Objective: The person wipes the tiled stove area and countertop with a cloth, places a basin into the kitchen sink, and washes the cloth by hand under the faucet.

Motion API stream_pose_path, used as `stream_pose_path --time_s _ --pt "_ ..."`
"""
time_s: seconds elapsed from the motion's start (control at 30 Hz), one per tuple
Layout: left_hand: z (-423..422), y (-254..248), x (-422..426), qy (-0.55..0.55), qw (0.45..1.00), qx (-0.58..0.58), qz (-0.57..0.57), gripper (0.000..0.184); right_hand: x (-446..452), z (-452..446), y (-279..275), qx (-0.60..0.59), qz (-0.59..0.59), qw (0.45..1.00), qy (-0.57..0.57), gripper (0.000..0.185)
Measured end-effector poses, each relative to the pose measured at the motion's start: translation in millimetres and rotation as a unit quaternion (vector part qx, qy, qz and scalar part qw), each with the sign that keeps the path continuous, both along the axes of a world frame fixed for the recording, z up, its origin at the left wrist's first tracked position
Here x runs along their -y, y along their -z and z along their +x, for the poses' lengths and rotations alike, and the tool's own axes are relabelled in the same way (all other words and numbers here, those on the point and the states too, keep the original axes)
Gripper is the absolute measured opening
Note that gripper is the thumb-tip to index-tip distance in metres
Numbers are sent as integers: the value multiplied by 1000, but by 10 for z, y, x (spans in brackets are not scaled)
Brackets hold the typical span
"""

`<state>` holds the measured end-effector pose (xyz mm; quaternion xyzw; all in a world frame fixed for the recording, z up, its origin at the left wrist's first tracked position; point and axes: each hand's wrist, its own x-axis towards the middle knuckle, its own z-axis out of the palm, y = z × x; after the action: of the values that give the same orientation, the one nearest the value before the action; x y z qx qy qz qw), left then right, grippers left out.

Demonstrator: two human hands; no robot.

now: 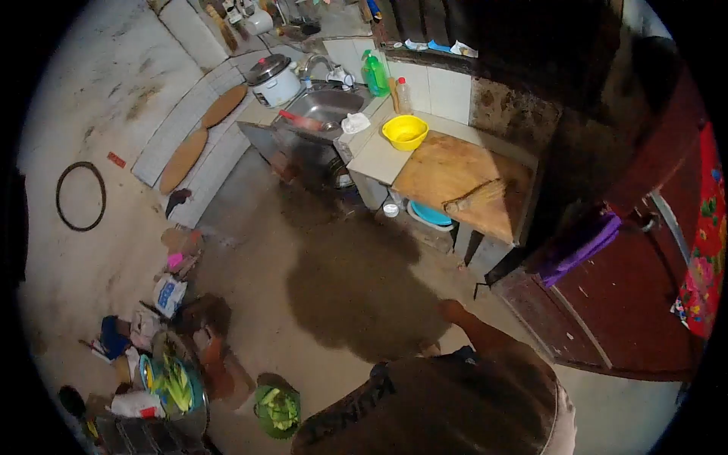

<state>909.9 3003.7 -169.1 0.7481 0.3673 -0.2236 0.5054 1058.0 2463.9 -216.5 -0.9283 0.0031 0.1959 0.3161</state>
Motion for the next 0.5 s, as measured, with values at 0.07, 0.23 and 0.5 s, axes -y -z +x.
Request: stream_pose_path --time_s 0.07,0.23,0.5 --pt "451 36 -350 18 1000 -6 6 34 -318 595 -153 29 122 989 80 24" --pt "1579 147 -1179 104 994 -24 23 34 -784 1303 -1071 -116 303 900 291 28" --pt "4118 1249 -1913 46 852 -116 -508 35 -477 1513 -1146 -38 394 774 495 27"
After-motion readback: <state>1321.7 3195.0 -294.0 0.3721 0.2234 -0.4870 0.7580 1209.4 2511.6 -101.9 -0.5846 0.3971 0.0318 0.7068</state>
